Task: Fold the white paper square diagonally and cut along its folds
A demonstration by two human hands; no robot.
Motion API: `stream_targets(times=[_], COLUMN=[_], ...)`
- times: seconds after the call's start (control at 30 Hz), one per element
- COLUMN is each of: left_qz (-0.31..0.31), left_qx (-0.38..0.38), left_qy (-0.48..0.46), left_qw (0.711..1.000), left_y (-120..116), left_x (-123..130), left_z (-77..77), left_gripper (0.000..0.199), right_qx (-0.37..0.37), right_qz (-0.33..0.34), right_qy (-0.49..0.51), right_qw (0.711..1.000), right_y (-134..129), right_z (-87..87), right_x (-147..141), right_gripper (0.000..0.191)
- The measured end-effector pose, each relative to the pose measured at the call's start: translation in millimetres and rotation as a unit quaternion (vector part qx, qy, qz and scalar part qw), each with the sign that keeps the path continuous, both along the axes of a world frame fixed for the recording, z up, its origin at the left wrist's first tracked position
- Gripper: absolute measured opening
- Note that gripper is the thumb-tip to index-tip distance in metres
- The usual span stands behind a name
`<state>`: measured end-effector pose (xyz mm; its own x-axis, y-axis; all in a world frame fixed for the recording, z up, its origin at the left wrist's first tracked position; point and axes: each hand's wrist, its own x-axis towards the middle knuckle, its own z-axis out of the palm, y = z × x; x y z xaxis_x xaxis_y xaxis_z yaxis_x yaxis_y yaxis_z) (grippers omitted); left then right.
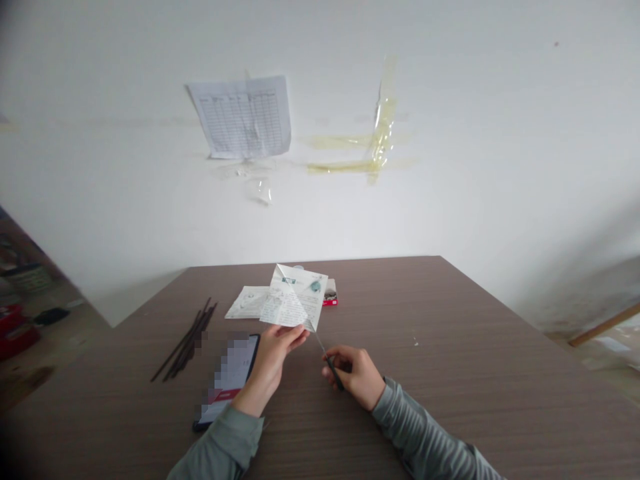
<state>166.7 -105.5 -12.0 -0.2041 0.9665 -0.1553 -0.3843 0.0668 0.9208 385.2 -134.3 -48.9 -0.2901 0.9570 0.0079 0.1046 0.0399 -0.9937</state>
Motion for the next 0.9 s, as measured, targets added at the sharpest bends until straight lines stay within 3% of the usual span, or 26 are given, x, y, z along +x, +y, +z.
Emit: stream_targets(times=[0.9], left_qz=[-0.002], left_qx=[0.014], left_qy=[0.010], left_qw=[1.000], left_y=[0.4], left_x=[-1.8], left_z=[-3.0], left_gripper=[0.033], right_qx=[-0.009], right_qz=[-0.008], right_qy=[0.004], right_qw=[1.000], right_y=[1.0], right_z=[-2.5], right_x=[-1.3], right_gripper=[0.064])
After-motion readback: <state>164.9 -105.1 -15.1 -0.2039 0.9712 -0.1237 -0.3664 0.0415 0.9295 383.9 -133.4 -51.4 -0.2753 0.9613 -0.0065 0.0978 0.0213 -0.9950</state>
